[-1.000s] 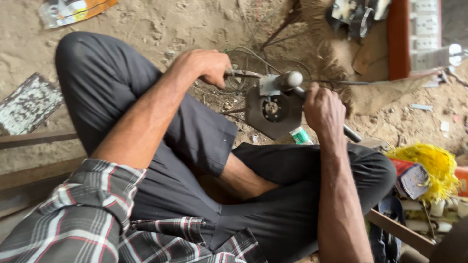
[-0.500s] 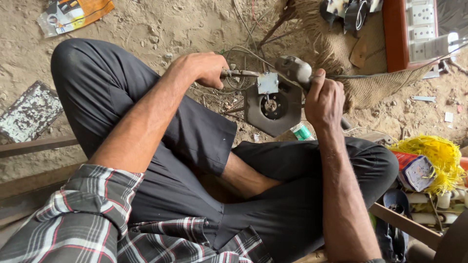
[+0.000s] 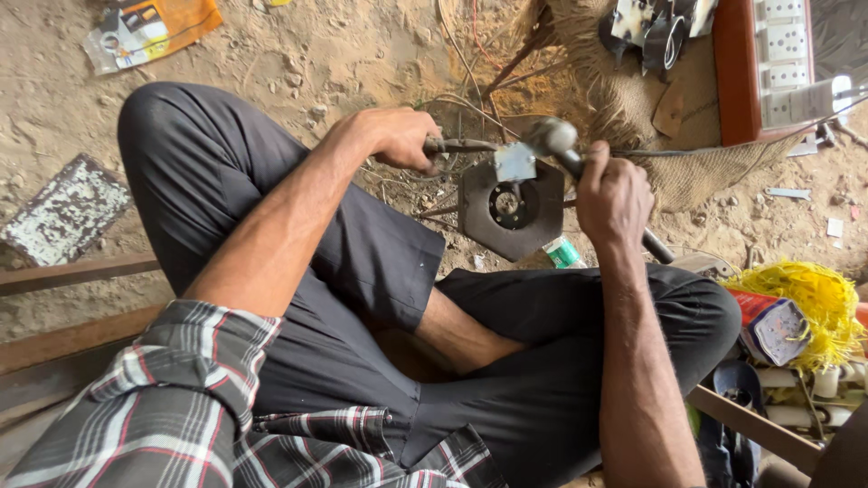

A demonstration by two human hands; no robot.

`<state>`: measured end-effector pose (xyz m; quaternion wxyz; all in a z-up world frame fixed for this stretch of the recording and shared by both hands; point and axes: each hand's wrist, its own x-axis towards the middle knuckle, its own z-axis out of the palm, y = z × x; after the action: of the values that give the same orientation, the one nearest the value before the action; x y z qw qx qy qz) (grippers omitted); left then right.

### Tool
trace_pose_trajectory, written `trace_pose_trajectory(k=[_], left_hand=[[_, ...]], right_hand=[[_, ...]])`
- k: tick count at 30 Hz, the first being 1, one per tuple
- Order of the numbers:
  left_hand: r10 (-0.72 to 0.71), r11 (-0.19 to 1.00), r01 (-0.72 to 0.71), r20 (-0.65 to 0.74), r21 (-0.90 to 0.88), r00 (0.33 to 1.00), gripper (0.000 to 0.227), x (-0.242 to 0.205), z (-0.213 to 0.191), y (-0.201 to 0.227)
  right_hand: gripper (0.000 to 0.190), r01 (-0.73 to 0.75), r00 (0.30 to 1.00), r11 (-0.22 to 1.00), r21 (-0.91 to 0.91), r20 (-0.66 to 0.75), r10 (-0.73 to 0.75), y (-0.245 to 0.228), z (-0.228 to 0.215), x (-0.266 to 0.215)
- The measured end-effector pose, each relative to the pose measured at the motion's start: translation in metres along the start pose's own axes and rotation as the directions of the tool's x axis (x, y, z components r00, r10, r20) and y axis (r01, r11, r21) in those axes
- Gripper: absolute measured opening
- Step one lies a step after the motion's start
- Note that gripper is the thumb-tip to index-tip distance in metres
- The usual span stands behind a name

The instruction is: The person sits cross-legged on the ground and repeatedly strikes a small metal piece with a hammer. The metal piece is held in place by pliers on a metal base. The person adjusts the piece occasionally and continues hammering.

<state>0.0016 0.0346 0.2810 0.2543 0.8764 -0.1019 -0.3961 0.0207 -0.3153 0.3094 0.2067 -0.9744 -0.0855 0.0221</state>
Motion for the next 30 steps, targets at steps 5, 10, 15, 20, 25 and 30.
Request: trace_pose_trajectory(k=[5,10,15,20,25,30], left_hand=[[0.051,0.918,0.009,0.141,-0.395,0.989,0.029,-0.015,-0.011,0.022],[0.063,0.735,0.21,0.374,-0.644,0.925,0.03,-0.027,-0.006,0.04],[0.101,0.709,0.308,0.524,-0.635,0.846,0.03,-0.03,0.001,0.042],[0.138,0.7,0.343,0.589,-0.627,0.796,0.03,-0.025,0.004,0.038],[0.082,0.688,0.396,0.607,-0.609,0.79,0.027,-0.019,0.009,0.025],[0.034,0.686,0.457,0.653,-0.566,0.757,0.022,-0.007,0.015,0.011]], right_hand=[[0.08,0.051,0.977,0.996,0.07,-0.212,-0.035,0.009,-0.004,0.005],[0.088,-0.187,0.966,0.965,0.182,-0.143,0.214,0.012,-0.006,0.006],[0.089,-0.022,0.96,0.994,0.103,-0.276,0.05,0.004,-0.007,0.004],[0.088,-0.084,0.976,0.988,0.129,-0.188,0.108,0.003,-0.01,0.004],[0.084,-0.075,0.985,0.983,0.165,-0.141,0.098,0.01,-0.011,0.002],[0.089,0.12,0.965,0.99,0.077,-0.245,-0.098,0.01,-0.012,0.0]])
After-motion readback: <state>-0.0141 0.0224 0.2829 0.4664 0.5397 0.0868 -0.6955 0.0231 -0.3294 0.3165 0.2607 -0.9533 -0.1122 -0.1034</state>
